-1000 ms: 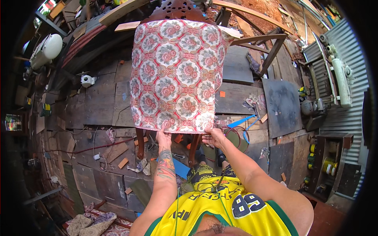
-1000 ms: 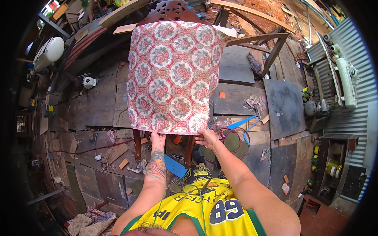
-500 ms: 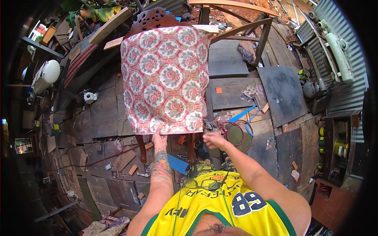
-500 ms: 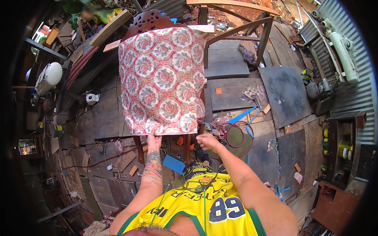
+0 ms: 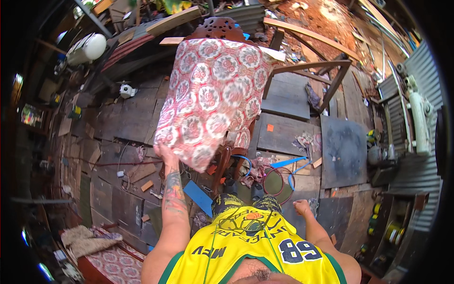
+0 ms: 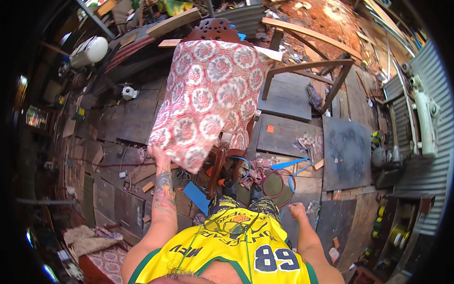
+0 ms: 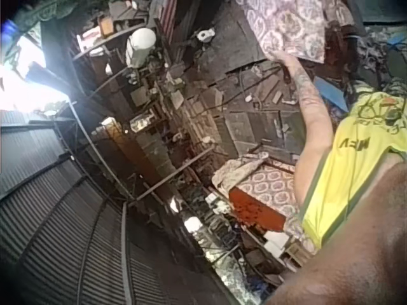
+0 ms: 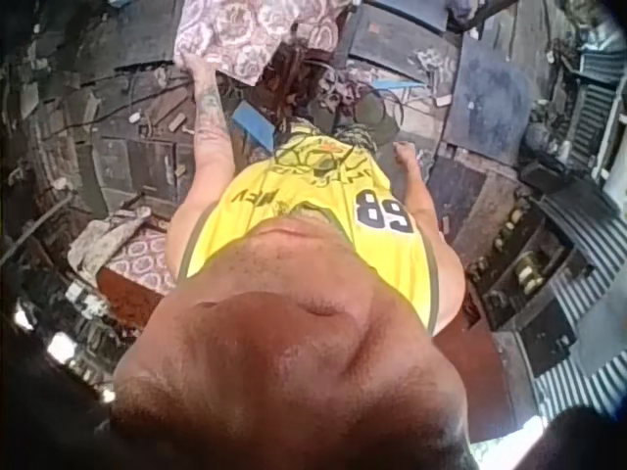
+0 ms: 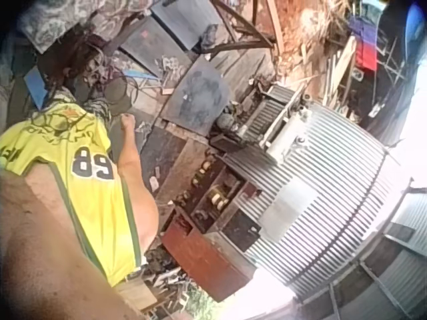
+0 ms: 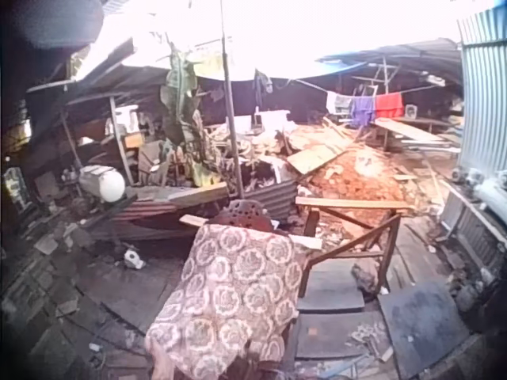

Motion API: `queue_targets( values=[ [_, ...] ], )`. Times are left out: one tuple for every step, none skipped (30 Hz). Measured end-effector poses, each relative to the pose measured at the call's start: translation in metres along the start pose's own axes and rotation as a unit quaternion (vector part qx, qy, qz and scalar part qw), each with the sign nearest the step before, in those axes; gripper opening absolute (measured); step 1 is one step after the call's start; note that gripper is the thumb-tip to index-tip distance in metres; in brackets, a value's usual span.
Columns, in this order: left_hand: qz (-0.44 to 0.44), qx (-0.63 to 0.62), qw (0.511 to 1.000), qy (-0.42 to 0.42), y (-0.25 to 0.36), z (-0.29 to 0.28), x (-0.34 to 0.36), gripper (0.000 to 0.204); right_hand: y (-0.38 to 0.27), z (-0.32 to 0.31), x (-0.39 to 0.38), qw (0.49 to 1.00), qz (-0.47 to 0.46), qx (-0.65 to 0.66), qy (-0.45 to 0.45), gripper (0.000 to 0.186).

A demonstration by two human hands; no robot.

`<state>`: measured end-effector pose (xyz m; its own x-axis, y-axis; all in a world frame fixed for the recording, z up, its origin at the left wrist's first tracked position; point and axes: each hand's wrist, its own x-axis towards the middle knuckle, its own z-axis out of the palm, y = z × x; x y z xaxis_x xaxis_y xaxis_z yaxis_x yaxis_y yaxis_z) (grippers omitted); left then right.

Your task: Fitting and aligning patterned fabric over a blue foam seat cushion on a wooden chair frame.

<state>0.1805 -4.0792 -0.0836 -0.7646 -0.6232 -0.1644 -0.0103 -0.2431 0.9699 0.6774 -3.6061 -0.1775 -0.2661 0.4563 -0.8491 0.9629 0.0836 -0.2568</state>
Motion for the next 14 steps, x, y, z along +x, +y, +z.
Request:
queue_targets(
  values=[
    [0.049,0.035,0.997,0.044,0.01,-0.024,0.003,0.033,-0.005,-0.002,0.009,1.0,-0.011,0.02,-0.003,0.029],
    [0.027,-0.013,0.999,0.032,0.033,-0.019,-0.028,0.035,-0.003,-0.006,0.017,0.999,-0.008,0.05,0.006,0.027],
    [0.011,-0.06,0.998,0.022,0.077,-0.016,-0.064,0.037,-0.008,-0.009,0.025,0.999,-0.011,0.046,0.01,0.027],
    [0.016,-0.073,0.996,0.044,0.099,-0.038,-0.081,0.043,-0.024,-0.009,0.034,0.998,-0.044,0.038,-0.01,0.028],
    [-0.017,-0.159,0.987,-0.009,0.119,-0.06,-0.096,0.048,-0.036,-0.008,0.044,0.996,-0.074,0.028,-0.031,0.028],
    [-0.081,-0.187,0.978,-0.052,0.151,-0.067,-0.129,0.049,-0.043,-0.003,0.063,0.993,-0.114,-0.007,-0.022,0.03],
    [-0.147,-0.216,0.96,-0.1,0.171,-0.071,-0.159,0.051,-0.044,-0.003,0.081,0.988,-0.152,-0.039,-0.01,0.031],
    [-0.129,-0.195,0.967,-0.099,0.17,-0.103,-0.159,0.05,-0.063,-0.001,0.082,0.975,-0.207,-0.077,-0.007,0.033],
    [-0.11,-0.173,0.974,-0.096,0.176,-0.145,-0.152,0.048,-0.096,0.005,0.073,0.958,-0.263,-0.115,-0.007,0.035],
    [-0.045,-0.106,0.991,-0.062,0.189,-0.182,-0.154,0.044,-0.123,0.01,0.068,0.941,-0.3,-0.156,-0.019,0.036],
    [-0.008,-0.038,0.998,-0.041,0.214,-0.214,-0.165,0.041,-0.147,0.016,0.064,0.921,-0.334,-0.196,-0.029,0.036],
    [-0.001,-0.003,0.996,-0.086,0.249,-0.228,-0.181,0.039,-0.159,0.019,0.065,0.914,-0.349,-0.207,-0.017,0.037],
    [0.044,0.033,0.998,-0.041,0.293,-0.233,-0.214,0.031,-0.174,0.027,0.064,0.903,-0.369,-0.221,-0.012,0.037],
    [0.22,0.27,0.936,-0.06,0.318,-0.254,-0.229,0.045,-0.177,0.029,0.061,0.907,-0.362,-0.215,-0.01,0.037]
  ],
)
